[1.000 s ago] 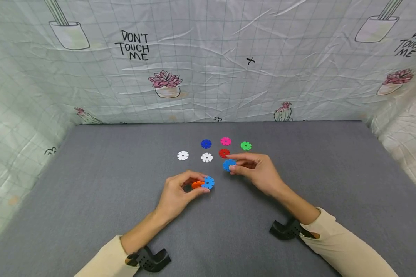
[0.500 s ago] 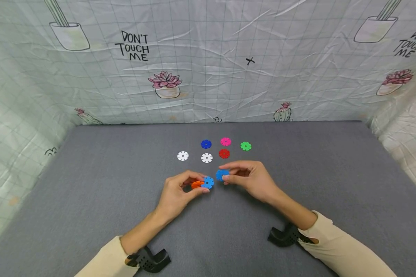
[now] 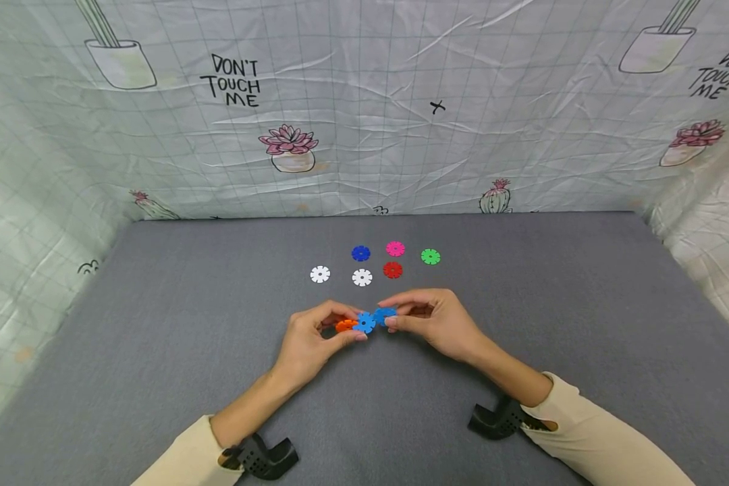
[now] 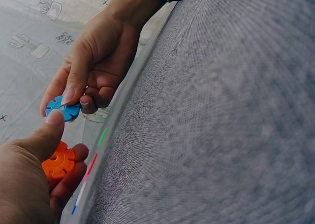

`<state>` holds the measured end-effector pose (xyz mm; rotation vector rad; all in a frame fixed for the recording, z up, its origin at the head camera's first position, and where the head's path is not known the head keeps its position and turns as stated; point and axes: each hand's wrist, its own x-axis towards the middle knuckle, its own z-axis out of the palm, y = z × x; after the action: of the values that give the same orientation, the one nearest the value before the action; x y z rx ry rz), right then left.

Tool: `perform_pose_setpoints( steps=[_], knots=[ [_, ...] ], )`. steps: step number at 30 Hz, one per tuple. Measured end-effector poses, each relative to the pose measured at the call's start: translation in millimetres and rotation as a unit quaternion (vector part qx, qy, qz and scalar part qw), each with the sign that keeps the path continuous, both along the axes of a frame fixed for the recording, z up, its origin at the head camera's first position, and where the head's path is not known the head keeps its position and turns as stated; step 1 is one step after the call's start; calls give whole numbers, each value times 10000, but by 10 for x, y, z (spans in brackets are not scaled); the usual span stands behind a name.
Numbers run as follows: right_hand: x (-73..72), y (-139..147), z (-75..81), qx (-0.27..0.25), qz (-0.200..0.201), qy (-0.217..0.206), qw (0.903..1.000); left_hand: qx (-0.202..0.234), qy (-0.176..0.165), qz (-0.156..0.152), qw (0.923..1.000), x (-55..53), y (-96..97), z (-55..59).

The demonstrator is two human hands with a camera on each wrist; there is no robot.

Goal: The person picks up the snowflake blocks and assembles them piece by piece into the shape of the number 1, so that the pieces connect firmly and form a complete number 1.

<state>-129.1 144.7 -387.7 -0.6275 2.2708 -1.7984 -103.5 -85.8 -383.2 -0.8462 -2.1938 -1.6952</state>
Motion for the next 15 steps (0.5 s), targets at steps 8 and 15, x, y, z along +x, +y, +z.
perform_pose_setpoints(
  steps=[8,15],
  knots=[
    [9,-10,-26,131,14,132,9998,2,-69,-57,10000,4,-2,-4],
    [21,-29,-44,149,28,127,9998,43,-154,-72,9998,-20,-10,-82]
  ],
)
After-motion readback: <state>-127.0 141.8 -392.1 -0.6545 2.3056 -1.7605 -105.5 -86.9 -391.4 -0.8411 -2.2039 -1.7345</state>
